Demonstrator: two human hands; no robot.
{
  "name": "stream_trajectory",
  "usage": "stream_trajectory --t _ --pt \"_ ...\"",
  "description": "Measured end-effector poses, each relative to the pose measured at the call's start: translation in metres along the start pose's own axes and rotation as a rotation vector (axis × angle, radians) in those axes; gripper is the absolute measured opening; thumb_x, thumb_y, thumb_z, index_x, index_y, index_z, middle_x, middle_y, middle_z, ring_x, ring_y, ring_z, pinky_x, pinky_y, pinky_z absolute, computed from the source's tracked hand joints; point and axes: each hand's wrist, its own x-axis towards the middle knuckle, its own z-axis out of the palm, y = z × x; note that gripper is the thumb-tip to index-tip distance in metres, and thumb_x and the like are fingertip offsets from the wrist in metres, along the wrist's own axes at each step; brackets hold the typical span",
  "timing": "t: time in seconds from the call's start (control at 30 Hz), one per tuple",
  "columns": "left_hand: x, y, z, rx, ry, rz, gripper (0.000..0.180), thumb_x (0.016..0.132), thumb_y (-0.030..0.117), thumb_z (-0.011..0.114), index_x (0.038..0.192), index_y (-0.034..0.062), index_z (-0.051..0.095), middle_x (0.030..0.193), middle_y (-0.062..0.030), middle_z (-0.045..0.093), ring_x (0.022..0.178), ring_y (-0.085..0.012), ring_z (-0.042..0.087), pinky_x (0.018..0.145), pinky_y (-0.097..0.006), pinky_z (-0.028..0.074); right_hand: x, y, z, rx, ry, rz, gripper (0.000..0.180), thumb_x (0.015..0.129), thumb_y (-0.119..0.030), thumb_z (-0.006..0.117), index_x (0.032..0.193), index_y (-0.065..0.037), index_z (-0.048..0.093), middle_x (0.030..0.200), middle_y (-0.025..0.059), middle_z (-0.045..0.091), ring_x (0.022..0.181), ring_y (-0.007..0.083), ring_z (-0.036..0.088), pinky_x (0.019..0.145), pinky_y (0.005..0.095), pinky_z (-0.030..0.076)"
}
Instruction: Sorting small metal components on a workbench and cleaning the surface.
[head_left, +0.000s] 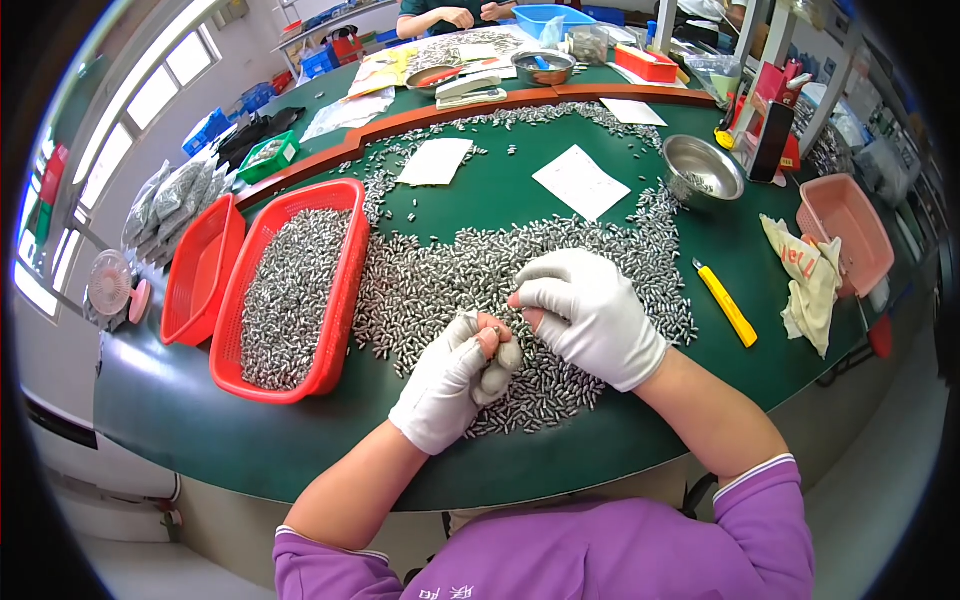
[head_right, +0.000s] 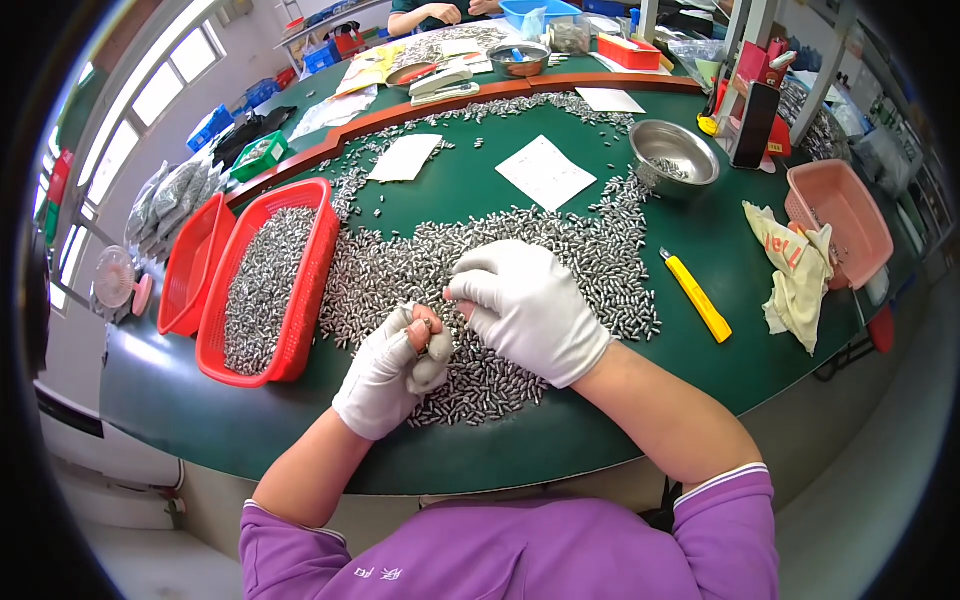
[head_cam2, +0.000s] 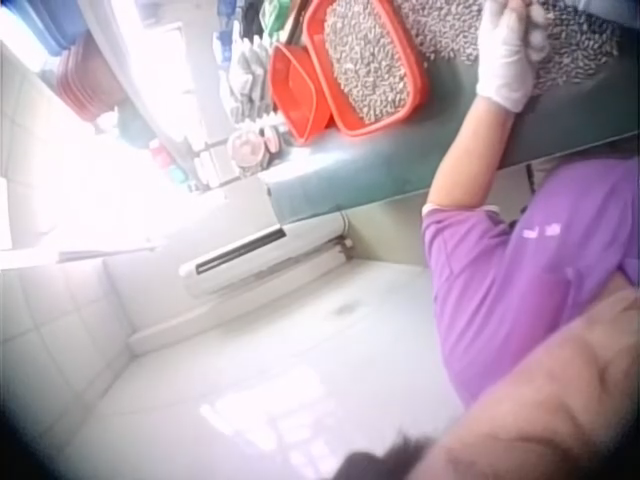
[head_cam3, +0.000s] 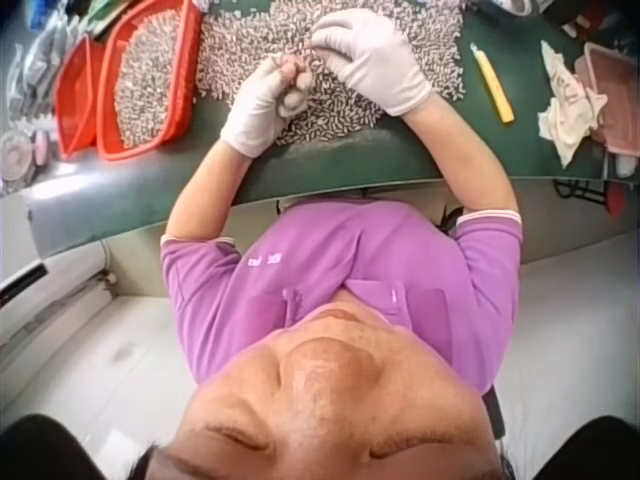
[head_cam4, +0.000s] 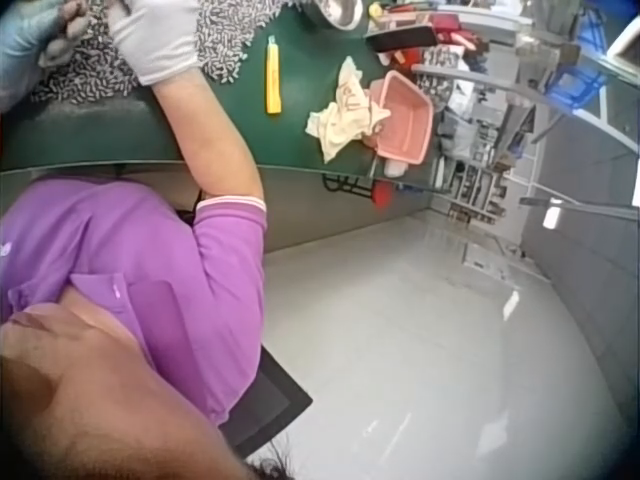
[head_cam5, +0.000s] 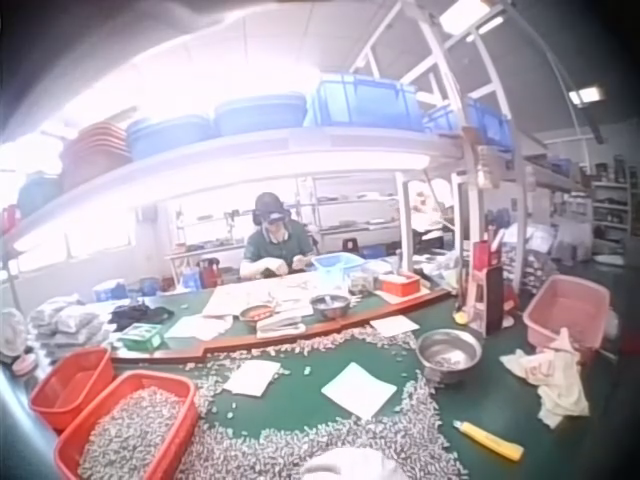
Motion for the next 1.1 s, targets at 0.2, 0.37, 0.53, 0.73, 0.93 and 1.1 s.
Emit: stream_trajectory --t 0.2,0.37,0.53,0.73,0.93,1.1 --pt "0.001 0.0 0.0 -0.055 0.015 -0.004 0.023 0.093 0.032 0.061 0.099 0.0109 0.053 0.082 -0.0025 0.054 0.056 -0.0088 0.038 0.053 -0.023 0.032 -0.008 0.011 -0.001 -0.158 -0.317 0.083 0.016 0.072 -0.017 0.072 0.085 -0.007 0.069 0.094 0.0065 0.064 0.093 0.0255 0.062 0.083 0.0373 0.051" --pt "0.001 -0.001 0.0 -0.067 0.025 -0.011 0.023 0.093 0.031 0.061 0.099 0.0108 0.053 0.082 -0.003 0.054 0.056 -0.0089 0.039 0.053 -0.023 0.032 -0.008 0.009 0.001 -0.155 -0.36 0.127 0.013 0.072 -0.016 0.071 0.08 -0.007 0.066 0.092 0.0065 0.064 0.09 0.0263 0.062 0.081 0.0373 0.05" --pt "0.002 -0.002 -0.005 -0.049 -0.012 0.018 0.027 0.093 0.035 0.061 0.103 0.0116 0.052 0.087 -0.0017 0.058 0.063 -0.0077 0.045 0.054 -0.02 0.034 -0.005 0.011 -0.001 -0.194 -0.189 0.09 0.008 0.076 -0.016 0.066 0.074 -0.008 0.064 0.082 0.0078 0.061 0.081 0.0279 0.061 0.074 0.0395 0.05" --pt "0.002 -0.001 -0.006 -0.172 0.022 0.044 0.032 0.091 0.036 0.062 0.107 0.0105 0.051 0.091 -0.0032 0.057 0.066 -0.0096 0.047 0.059 -0.023 0.038 -0.002 -0.005 -0.016 -0.21 -0.485 0.24 0.018 0.071 -0.021 0.072 0.086 -0.011 0.069 0.093 0.0056 0.061 0.091 0.0267 0.059 0.081 0.0385 0.049" --pt "0.003 -0.002 -0.008 -0.167 0.024 0.047 0.032 0.091 0.036 0.063 0.107 0.0108 0.05 0.092 -0.0031 0.056 0.064 -0.009 0.044 0.057 -0.023 0.035 -0.008 -0.001 -0.001 -0.212 -0.424 0.219 0.013 0.073 -0.021 0.071 0.082 -0.012 0.068 0.087 0.0056 0.059 0.087 0.0267 0.059 0.078 0.0385 0.049" --pt "0.005 -0.001 -0.009 -0.141 -0.004 0.029 0.027 0.092 0.033 0.063 0.104 0.0116 0.051 0.088 -0.0023 0.056 0.061 -0.0077 0.042 0.054 -0.021 0.033 -0.007 0.003 0.001 -0.17 -0.314 0.185 0.009 0.075 -0.017 0.07 0.08 -0.01 0.066 0.087 0.0073 0.06 0.085 0.0275 0.06 0.076 0.0393 0.05"
